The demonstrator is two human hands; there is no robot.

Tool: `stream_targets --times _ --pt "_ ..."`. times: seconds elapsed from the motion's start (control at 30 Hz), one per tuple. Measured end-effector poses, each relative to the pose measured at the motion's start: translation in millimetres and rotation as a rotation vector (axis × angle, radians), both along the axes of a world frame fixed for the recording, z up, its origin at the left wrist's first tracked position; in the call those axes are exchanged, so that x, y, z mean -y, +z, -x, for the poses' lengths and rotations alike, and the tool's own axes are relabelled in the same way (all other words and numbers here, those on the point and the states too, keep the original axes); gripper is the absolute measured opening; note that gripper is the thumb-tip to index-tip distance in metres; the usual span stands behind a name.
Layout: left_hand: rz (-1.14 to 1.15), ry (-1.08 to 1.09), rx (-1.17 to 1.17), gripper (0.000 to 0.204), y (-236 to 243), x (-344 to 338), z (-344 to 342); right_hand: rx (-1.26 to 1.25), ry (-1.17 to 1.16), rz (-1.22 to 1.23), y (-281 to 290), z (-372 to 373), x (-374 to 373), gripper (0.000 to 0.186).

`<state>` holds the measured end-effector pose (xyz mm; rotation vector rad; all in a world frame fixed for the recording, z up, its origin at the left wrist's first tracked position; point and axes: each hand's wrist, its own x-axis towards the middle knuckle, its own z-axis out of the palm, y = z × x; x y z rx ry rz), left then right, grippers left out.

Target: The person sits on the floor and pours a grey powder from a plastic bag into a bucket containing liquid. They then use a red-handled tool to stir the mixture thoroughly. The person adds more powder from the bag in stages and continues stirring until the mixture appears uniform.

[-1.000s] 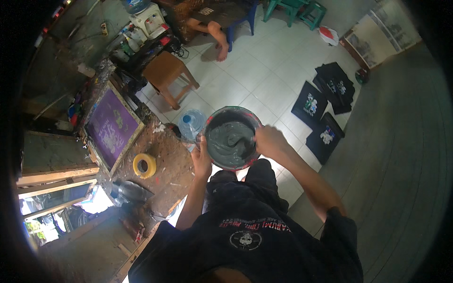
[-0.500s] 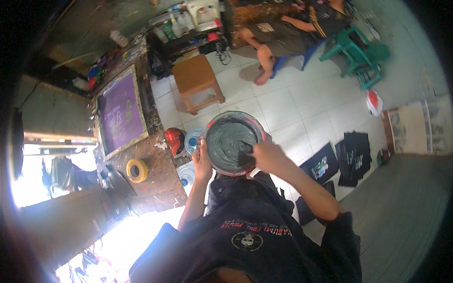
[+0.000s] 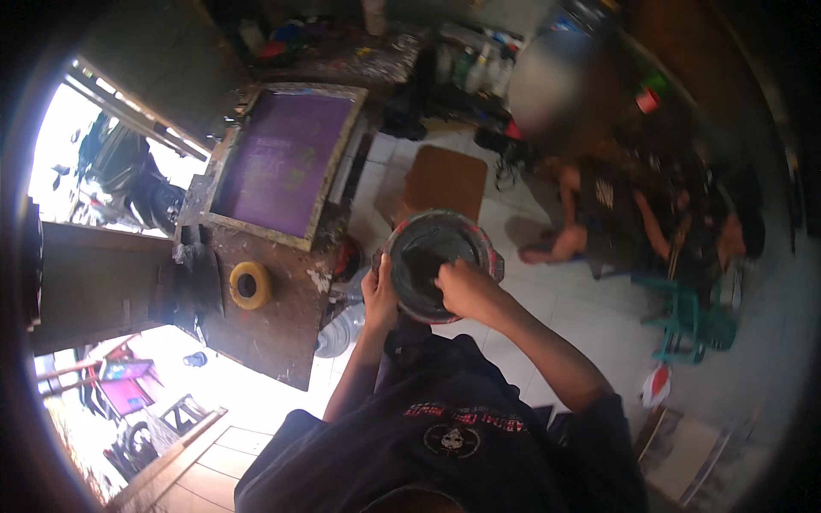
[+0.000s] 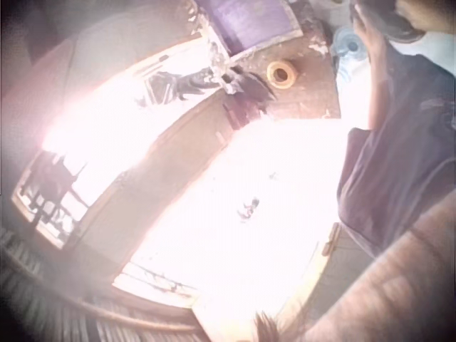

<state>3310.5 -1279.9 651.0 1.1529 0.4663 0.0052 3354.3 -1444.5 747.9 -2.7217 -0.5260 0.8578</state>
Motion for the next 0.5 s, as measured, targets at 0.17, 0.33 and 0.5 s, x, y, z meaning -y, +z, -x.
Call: stream_targets --times 0.17,0.33,0.5 --pt "-0.006 0.234 -0.003 0.032 -10 -54 -61 0.076 0.185 0.007 20 -137 -31 0.028" --pt "-0.179 0.523 -0.010 0.033 -8 -99 -96 0.289 0.644 -0.073 34 -206 -114 0.027" --pt "-0.296 0.799 0.029 0.034 14 -124 -107 0.575 0.810 -0.217 66 -264 -180 0.022"
